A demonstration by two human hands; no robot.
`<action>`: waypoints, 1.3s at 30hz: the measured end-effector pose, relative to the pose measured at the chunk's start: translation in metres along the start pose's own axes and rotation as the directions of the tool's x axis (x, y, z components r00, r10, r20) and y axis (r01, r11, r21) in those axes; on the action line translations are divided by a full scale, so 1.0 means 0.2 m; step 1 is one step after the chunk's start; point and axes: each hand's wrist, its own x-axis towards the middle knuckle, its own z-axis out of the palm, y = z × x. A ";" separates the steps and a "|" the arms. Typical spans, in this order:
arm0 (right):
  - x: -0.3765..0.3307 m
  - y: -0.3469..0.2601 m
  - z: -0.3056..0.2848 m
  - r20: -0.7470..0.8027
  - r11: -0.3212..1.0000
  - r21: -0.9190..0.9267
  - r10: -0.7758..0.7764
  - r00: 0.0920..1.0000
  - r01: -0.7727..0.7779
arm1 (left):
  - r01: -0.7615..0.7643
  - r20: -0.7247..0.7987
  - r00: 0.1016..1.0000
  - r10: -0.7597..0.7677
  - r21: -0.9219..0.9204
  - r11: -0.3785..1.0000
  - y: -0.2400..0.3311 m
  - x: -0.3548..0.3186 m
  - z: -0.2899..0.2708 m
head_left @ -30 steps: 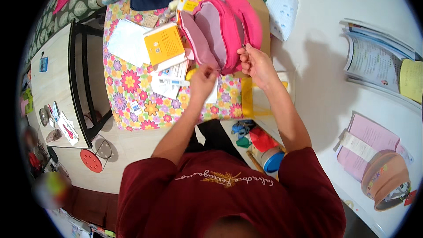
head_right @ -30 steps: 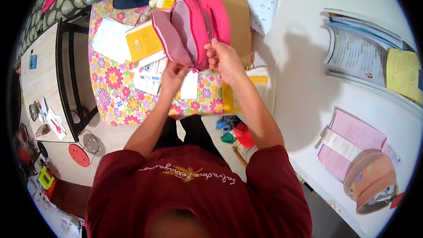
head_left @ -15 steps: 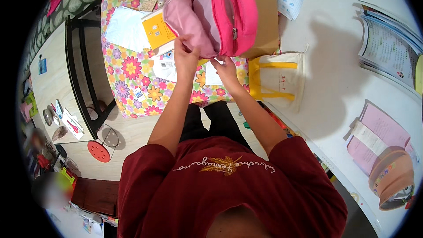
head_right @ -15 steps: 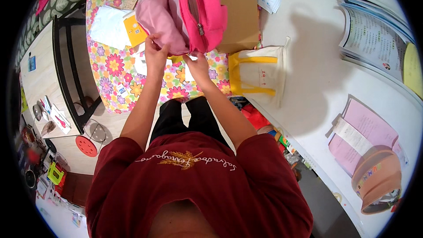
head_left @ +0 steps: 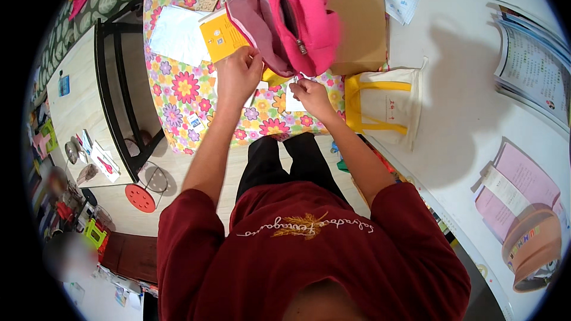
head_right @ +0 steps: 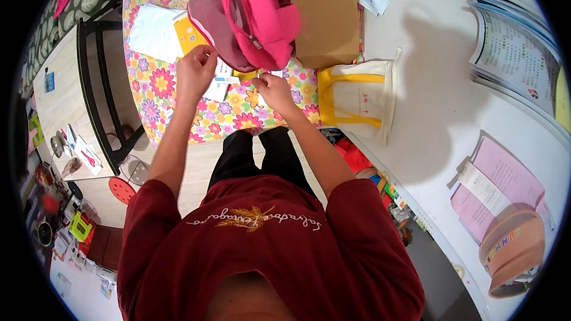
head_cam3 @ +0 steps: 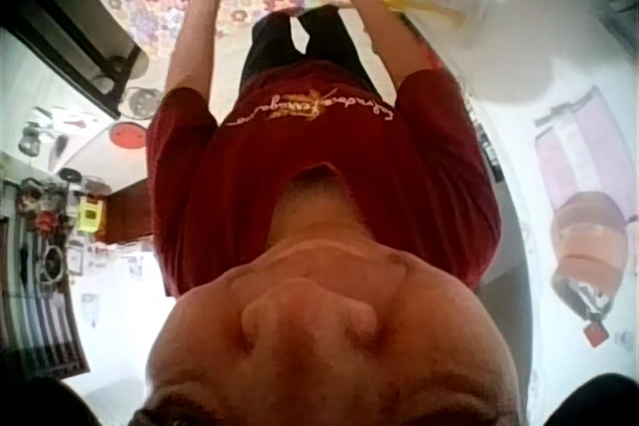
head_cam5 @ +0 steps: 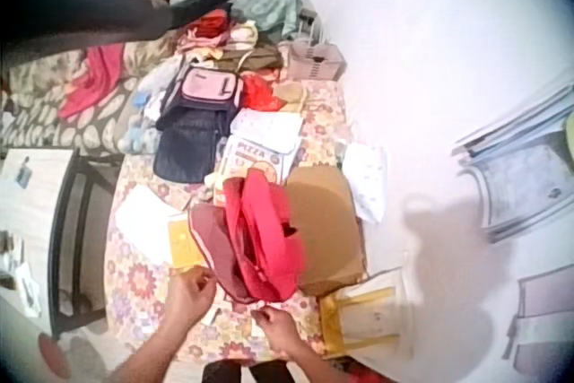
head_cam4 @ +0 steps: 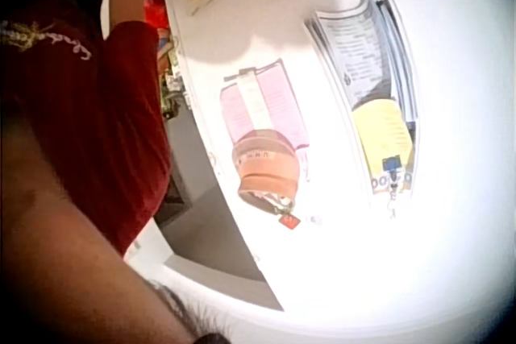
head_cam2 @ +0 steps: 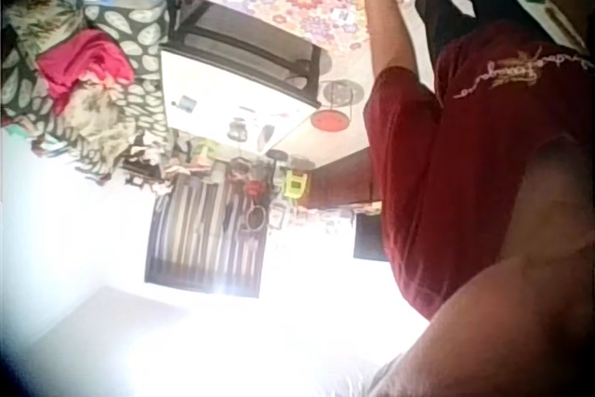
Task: The person sorts through various papers and cards on a table, discarding several scraps into a trash bin and placing the remaining documents into a pink backpack.
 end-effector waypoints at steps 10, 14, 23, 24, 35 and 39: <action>-0.01 0.06 0.01 0.127 0.794 0.554 0.218 0.968 -0.251 | -0.599 0.734 0.632 0.250 0.258 0.758 0.12 0.53 0.08; -0.02 0.10 -0.03 0.136 0.818 0.521 0.201 0.970 -0.243 | -0.571 0.723 0.659 0.206 0.303 0.763 -0.08 0.58 0.16; 0.00 0.14 0.19 0.130 0.841 0.520 0.093 0.987 -0.147 | -0.710 0.399 0.695 0.598 0.512 0.483 -0.21 0.86 0.61; -0.01 0.10 0.20 0.127 0.760 0.629 0.107 0.986 -0.164 | -0.701 0.402 0.705 0.585 0.520 0.488 -0.17 0.93 0.69; 0.02 0.14 0.10 0.205 0.624 0.737 0.159 0.966 -0.259 | -0.646 0.484 0.763 0.429 0.596 0.477 -0.04 1.23 1.14; -0.02 0.10 0.10 0.150 0.671 0.699 0.201 0.968 -0.248 | -0.630 0.494 0.776 0.391 0.618 0.470 -0.06 1.20 1.12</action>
